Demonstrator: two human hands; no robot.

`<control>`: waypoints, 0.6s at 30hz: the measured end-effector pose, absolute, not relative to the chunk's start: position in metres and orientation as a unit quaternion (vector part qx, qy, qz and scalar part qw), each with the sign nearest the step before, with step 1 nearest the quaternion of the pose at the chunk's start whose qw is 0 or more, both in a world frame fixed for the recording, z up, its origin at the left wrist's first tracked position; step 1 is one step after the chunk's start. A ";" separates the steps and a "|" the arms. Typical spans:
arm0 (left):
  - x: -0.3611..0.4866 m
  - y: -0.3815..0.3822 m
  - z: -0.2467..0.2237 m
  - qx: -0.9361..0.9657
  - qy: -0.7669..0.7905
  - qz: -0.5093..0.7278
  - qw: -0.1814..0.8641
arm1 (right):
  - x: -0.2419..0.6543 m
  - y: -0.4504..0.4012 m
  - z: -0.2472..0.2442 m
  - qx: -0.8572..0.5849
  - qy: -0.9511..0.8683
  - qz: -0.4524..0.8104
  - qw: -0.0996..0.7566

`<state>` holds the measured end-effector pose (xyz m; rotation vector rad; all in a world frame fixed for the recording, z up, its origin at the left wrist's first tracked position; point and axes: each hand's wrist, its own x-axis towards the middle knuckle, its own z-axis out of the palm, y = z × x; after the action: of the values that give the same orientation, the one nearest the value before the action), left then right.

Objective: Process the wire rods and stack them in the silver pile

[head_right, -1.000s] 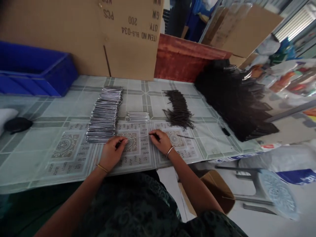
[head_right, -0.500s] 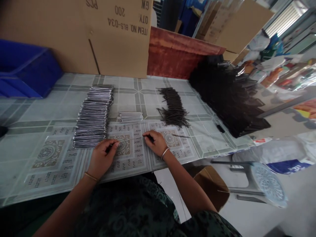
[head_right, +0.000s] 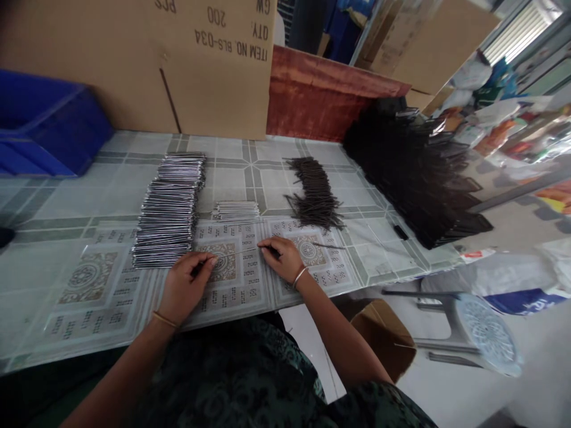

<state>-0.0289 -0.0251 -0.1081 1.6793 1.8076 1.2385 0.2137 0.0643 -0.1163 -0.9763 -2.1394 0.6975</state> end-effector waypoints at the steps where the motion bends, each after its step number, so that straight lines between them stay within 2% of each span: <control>1: -0.029 -0.025 -0.108 0.597 0.642 0.442 0.191 | 0.214 0.063 -0.116 -0.373 -0.831 0.250 0.328; 6: -0.021 -0.028 -0.103 0.606 0.630 0.438 0.210 | 0.199 0.053 -0.110 -0.366 -0.882 0.160 0.250; 10: -0.016 -0.035 -0.094 0.602 0.623 0.455 0.209 | 0.163 0.040 -0.099 -0.341 -0.887 0.174 0.257; 14: -0.033 -0.058 -0.090 0.589 0.654 0.455 0.134 | 0.119 0.024 -0.092 -0.327 -0.889 0.187 0.260; 18: -0.068 -0.095 -0.095 0.631 0.713 0.306 0.008 | 0.071 0.007 -0.094 -0.297 -0.911 0.185 0.216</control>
<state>-0.0680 -0.0954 -0.0949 1.9712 2.2299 0.9562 0.0706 0.0069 -0.0936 -0.8226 -2.5259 0.5134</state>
